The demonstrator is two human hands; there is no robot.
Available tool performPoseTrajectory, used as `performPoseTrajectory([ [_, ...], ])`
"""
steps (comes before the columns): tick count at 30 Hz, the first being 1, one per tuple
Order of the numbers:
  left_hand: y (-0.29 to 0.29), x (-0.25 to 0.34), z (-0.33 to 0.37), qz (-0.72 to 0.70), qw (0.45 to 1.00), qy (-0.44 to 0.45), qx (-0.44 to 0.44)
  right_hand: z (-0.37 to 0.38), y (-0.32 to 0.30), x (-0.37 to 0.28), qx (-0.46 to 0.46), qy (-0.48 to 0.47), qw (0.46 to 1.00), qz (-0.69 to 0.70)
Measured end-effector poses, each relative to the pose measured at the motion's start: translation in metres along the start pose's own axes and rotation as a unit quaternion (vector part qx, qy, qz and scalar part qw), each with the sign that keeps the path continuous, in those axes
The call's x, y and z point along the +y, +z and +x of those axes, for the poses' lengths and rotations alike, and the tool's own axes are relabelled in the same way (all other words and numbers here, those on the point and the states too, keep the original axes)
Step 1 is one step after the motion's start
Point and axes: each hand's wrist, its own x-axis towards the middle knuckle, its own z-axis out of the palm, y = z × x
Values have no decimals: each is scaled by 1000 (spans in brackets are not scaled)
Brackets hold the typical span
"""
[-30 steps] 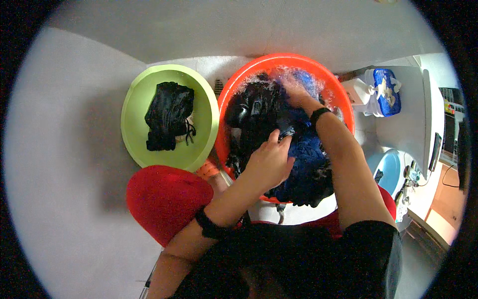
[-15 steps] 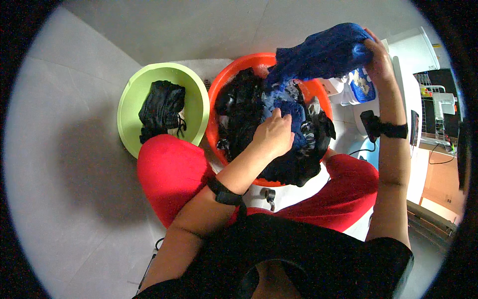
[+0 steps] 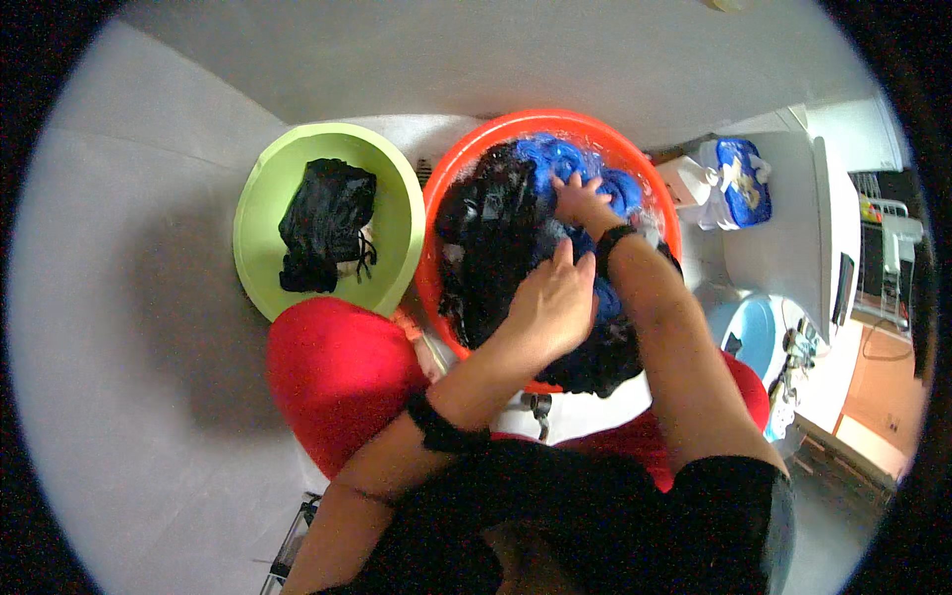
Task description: The person sorts dark and light clothing between two basins and washes them by hand in soapy water while rinsing with a continuous stream from a tap.
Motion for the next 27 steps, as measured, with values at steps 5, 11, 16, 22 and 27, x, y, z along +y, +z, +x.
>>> performPoseTrajectory([
  [5,-13,-3,-14,4,999,-18,-41,54,36,42,-28,-24,999,14],
  [11,-19,-7,-11,-13,999,-13,-36,24,12,20,99,-30,993,-52],
  [16,-13,2,-6,-11,999,7,33,-47,-44,76,185,-187,949,176],
  [22,-18,13,4,-34,993,-21,115,-203,-147,97,313,-262,815,411],
  [27,6,2,29,-131,957,28,259,-287,-167,81,384,-329,711,489],
])
